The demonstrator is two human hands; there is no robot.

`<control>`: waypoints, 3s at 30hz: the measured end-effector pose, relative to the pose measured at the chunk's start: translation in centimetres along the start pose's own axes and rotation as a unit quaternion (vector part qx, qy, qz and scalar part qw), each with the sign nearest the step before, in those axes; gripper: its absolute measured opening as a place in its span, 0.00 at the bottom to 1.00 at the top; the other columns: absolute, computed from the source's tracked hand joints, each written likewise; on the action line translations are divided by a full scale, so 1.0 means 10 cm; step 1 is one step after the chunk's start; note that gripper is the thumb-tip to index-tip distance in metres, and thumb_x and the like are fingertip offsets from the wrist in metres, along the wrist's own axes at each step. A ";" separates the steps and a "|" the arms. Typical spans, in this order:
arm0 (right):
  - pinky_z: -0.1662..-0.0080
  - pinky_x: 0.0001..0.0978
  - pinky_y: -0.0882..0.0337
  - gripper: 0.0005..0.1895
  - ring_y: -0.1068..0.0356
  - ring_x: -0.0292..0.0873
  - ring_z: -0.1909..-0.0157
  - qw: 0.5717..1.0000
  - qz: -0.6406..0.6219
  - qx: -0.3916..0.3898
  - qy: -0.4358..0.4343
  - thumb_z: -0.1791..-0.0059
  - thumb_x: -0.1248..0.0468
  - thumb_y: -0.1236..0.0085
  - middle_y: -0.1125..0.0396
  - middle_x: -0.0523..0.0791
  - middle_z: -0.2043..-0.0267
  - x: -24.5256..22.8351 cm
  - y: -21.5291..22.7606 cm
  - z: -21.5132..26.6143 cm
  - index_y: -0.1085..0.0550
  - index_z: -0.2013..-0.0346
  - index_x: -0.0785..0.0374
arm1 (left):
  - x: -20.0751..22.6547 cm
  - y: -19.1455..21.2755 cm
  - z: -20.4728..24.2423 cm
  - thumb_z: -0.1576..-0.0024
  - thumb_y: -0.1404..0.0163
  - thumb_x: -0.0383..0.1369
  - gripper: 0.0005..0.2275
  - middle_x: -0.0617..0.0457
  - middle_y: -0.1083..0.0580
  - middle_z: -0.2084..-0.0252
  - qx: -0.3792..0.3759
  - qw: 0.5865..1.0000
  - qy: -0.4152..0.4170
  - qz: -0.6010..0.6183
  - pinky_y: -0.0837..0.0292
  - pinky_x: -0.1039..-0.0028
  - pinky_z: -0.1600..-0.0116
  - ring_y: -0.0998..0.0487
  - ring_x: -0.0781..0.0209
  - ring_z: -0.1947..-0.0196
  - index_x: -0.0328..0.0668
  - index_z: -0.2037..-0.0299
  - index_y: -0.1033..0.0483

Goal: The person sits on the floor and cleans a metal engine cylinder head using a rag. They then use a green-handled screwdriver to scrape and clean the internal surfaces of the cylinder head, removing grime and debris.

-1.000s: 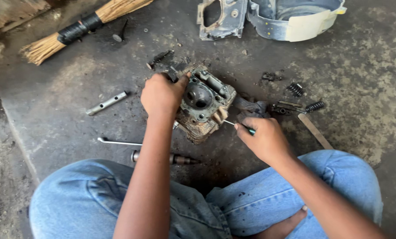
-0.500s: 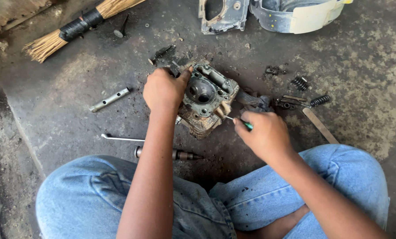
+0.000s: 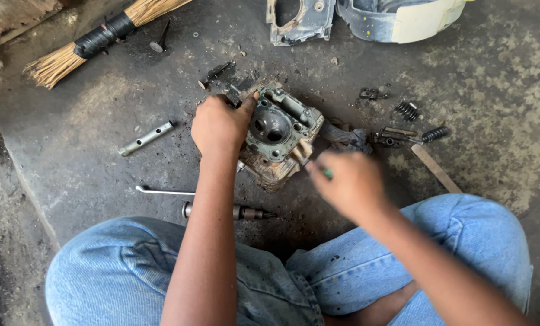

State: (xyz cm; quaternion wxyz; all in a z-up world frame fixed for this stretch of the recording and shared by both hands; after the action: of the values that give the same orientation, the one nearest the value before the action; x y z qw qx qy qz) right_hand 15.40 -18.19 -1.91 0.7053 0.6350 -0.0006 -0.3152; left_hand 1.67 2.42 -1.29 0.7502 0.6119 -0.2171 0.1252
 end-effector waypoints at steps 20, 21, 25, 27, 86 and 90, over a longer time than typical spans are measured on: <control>0.73 0.42 0.33 0.10 0.31 0.43 0.82 0.991 -0.097 -0.057 0.071 0.54 0.57 0.36 0.27 0.47 0.80 -0.17 0.12 0.20 0.18 0.70 0.61 | -0.01 -0.03 -0.01 0.53 0.40 0.62 0.30 0.36 0.21 0.61 0.031 0.999 -0.014 -0.004 0.24 0.57 0.54 0.18 0.39 0.60 0.35 0.66 0.19; 0.73 0.42 0.33 0.10 0.31 0.44 0.82 0.992 -0.081 -0.034 0.095 0.54 0.57 0.35 0.28 0.48 0.81 -0.19 0.12 0.21 0.18 0.71 0.62 | -0.01 -0.03 -0.01 0.53 0.40 0.62 0.31 0.37 0.21 0.60 0.028 1.000 -0.013 -0.006 0.23 0.57 0.54 0.18 0.39 0.60 0.35 0.66 0.19; 0.73 0.44 0.31 0.12 0.29 0.47 0.82 0.996 -0.065 -0.010 0.061 0.53 0.56 0.37 0.29 0.49 0.82 -0.10 0.08 0.14 0.20 0.72 0.63 | 0.00 -0.01 -0.02 0.54 0.40 0.62 0.31 0.37 0.21 0.60 0.024 1.000 -0.003 -0.005 0.23 0.57 0.54 0.18 0.41 0.60 0.35 0.66 0.19; 0.72 0.46 0.31 0.14 0.29 0.51 0.80 0.995 -0.055 0.028 0.079 0.53 0.56 0.36 0.31 0.52 0.82 -0.06 0.09 0.12 0.22 0.72 0.65 | -0.01 -0.03 -0.01 0.52 0.41 0.62 0.30 0.38 0.21 0.60 0.011 1.000 0.003 0.001 0.23 0.57 0.53 0.18 0.41 0.59 0.36 0.66 0.19; 0.67 0.44 0.30 0.04 0.30 0.50 0.70 0.971 -0.062 0.089 0.216 0.55 0.68 0.40 0.33 0.48 0.69 -0.10 0.49 0.09 0.26 0.71 0.65 | 0.20 -0.15 0.25 0.47 0.53 0.39 0.13 0.46 0.22 0.57 0.215 0.967 -0.122 0.063 0.33 0.52 0.50 0.24 0.44 0.52 0.43 0.62 0.17; 0.65 0.44 0.29 0.05 0.30 0.51 0.69 0.964 -0.046 0.100 0.242 0.54 0.68 0.40 0.34 0.48 0.69 -0.21 0.46 0.05 0.28 0.72 0.66 | 0.20 -0.18 0.23 0.46 0.53 0.39 0.14 0.45 0.22 0.56 0.229 0.963 -0.129 0.055 0.33 0.52 0.50 0.24 0.44 0.51 0.40 0.60 0.17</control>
State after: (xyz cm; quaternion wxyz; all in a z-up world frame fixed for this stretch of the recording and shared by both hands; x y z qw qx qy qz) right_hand 15.59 -17.75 3.12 0.6022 0.7589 0.1678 -0.1823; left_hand 3.81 -0.39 -1.50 0.5475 0.7656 -0.3107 0.1324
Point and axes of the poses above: each hand's wrist, its own z-axis away from the middle knuckle, its own y-axis out of the back of the hand, x = y × z, the point moved 4 cm from there along -z, towards the middle knuckle
